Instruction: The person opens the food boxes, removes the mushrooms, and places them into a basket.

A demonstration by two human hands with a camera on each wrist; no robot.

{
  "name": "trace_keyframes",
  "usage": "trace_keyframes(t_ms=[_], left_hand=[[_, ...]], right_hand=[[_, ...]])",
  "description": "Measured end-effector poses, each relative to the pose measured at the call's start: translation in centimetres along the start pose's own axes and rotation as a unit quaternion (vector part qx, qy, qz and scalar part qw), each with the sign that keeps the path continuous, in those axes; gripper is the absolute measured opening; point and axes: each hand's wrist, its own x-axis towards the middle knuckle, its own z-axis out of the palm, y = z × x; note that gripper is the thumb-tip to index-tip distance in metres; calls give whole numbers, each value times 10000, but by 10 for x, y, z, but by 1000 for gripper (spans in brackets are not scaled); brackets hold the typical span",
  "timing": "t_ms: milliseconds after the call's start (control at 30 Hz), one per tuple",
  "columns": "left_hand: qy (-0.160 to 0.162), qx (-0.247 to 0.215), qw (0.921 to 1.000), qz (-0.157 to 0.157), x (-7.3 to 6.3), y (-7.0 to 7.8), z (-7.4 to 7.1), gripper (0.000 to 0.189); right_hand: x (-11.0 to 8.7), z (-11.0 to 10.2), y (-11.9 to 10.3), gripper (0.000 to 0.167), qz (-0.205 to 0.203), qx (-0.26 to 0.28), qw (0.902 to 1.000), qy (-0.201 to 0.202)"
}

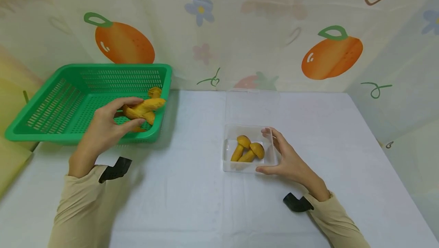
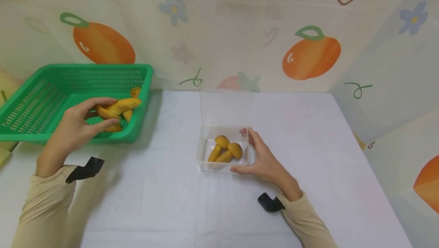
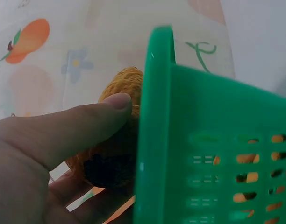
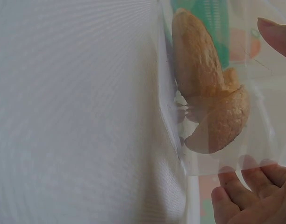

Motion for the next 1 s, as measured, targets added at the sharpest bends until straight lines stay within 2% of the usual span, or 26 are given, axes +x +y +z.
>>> trace_keyframes(t_ms=[133,300,533,667,800,1000], left_hand=[[60,-22,9997,-233,0,-8,-3,51],[192,168,9978,-604,-1,-17,-6,47],[-81,453,9916,-1210,-5,-29,-14,47],[-193,554,9892,-1344,-8,-33,-19,47],[-261,664,9883,-1352,-10,-35,-24,45],[-356,1202,9818,-1429,-14,-40,-32,41]], right_hand=[[0,-1,-1,105,-38,42,10000,21],[0,-1,-1,106,8,92,10000,-9],[0,0,-1,106,72,82,9999,-13],[0,0,-2,106,67,100,9999,-13],[0,0,-4,106,75,150,9999,-27],[0,-1,-5,107,129,117,9998,-31]])
